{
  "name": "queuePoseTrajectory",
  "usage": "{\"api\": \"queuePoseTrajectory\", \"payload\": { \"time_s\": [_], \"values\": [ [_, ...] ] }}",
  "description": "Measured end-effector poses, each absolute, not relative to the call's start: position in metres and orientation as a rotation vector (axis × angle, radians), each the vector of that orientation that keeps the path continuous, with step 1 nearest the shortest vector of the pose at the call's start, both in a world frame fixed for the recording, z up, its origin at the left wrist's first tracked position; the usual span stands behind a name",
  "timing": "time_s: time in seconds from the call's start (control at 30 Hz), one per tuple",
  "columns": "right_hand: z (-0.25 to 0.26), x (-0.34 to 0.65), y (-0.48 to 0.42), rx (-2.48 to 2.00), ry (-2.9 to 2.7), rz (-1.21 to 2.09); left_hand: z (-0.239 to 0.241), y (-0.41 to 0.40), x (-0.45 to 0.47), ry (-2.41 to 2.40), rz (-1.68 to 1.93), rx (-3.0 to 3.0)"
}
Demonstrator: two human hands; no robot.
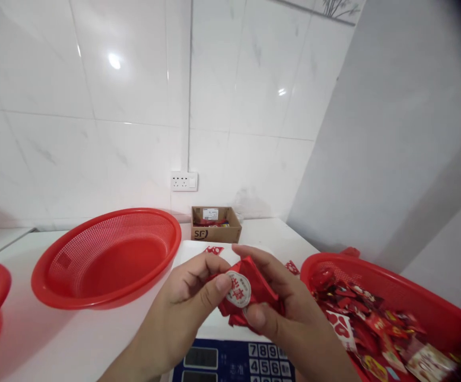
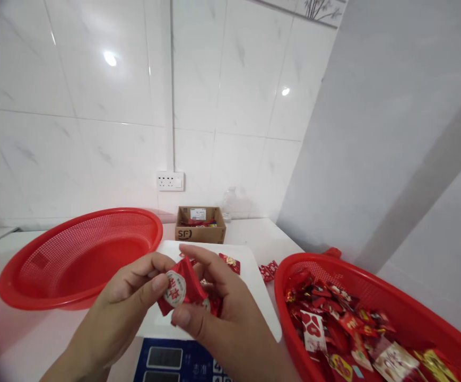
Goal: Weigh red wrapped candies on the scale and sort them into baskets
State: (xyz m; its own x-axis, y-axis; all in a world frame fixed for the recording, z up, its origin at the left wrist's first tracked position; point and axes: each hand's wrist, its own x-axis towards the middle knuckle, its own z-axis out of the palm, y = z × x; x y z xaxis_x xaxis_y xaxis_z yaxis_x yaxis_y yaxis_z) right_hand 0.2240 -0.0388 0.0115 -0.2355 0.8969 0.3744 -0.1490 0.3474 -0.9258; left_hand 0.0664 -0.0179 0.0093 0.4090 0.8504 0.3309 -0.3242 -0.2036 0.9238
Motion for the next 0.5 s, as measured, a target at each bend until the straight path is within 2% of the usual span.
{"api": "queuePoseTrajectory", "payload": {
  "time_s": [0.5],
  "values": [
    [0.017,0.237,-0.039,-0.675,-1.545,1.283,0.000,-0.020,0.075,0.413,1.105,1.281]
  ]
}}
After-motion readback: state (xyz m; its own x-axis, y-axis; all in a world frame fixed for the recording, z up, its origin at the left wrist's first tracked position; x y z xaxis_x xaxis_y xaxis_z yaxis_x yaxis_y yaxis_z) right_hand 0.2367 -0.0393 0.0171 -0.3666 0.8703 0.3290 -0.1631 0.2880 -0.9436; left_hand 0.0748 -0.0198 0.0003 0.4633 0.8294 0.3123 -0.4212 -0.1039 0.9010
